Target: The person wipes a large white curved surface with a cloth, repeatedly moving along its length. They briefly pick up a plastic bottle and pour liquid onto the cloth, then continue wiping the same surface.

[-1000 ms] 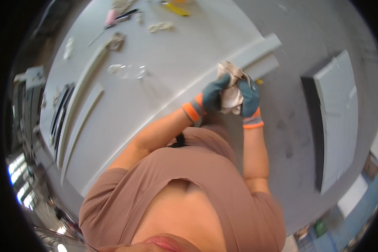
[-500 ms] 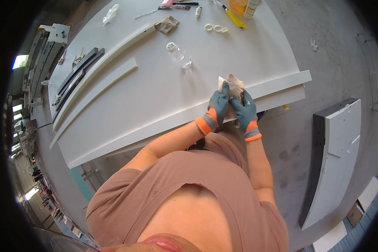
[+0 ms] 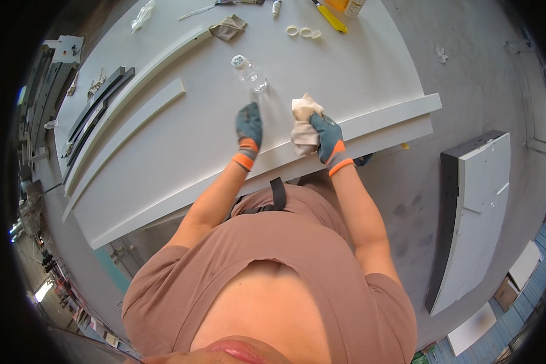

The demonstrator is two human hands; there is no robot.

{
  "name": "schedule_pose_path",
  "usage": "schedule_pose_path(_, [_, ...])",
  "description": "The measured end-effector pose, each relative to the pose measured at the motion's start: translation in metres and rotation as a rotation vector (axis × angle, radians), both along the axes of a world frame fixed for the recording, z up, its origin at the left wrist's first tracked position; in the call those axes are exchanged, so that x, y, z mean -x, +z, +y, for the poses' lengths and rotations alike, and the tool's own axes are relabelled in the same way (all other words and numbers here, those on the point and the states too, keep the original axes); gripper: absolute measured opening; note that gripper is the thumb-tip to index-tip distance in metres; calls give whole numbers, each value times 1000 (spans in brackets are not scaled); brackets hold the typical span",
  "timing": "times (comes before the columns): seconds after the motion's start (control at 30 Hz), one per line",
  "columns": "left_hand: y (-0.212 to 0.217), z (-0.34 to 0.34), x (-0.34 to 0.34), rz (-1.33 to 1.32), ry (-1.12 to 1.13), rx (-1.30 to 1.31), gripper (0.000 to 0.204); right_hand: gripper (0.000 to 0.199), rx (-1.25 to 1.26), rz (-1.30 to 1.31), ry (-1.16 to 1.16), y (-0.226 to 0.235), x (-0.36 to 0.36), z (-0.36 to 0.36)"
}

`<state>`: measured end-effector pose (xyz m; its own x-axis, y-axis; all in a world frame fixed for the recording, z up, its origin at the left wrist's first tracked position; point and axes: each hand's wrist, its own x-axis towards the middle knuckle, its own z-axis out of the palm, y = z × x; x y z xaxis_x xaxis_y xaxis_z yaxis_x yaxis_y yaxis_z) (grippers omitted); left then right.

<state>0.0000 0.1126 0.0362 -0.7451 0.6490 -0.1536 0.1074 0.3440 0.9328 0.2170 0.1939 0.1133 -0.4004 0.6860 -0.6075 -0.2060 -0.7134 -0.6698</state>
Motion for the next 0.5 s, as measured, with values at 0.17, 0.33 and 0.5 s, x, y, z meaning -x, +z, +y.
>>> schedule_pose_path(0.17, [-43,-26,92,843,306,302,51,39,-201,-78,70,-9,50,98])
schedule_pose_path(0.33, [-52,-34,107,1011,229,529,59,47,-438,-234,217,0,148,184])
schedule_pose_path(0.5, [-45,-35,107,1001,231,539,60,63,-1558,-1413,463,-17,252,221])
